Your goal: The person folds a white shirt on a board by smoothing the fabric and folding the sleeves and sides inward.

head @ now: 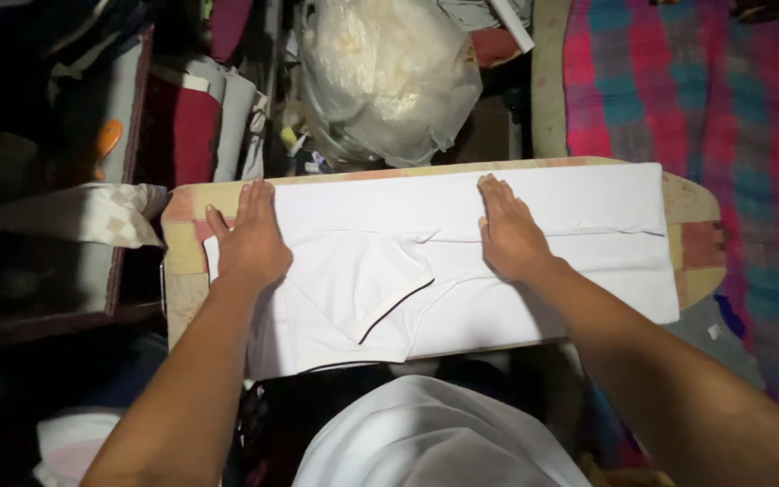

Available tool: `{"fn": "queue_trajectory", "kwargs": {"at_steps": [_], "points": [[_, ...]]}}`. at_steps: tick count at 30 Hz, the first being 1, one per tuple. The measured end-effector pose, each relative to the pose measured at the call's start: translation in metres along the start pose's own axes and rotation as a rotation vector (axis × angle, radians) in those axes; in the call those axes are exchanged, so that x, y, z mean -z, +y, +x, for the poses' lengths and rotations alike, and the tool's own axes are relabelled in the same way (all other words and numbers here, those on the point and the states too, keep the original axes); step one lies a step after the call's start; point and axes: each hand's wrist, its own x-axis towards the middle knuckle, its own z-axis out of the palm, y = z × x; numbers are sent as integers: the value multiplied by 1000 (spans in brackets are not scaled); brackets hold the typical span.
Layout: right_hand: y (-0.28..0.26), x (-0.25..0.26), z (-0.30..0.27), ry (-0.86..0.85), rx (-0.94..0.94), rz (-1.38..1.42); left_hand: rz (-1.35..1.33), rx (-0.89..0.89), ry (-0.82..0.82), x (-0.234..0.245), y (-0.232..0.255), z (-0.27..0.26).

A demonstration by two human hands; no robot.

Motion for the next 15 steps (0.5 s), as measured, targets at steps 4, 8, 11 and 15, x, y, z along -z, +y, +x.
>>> {"fn": "queue_trajectory", "kwargs": {"at_steps": [4,8,11,15], "points": [[24,5,-3,-8,26,3,-42,33,137,-8,27,-12],[56,6,-7,36,47,14,-129,-24,171,-30,81,-45],[84,7,-8,28,14,53,-356,-148,176,-43,128,-79],[132,9,-14,67,65,70,-360,-178,106,-52,170,-108]]}}
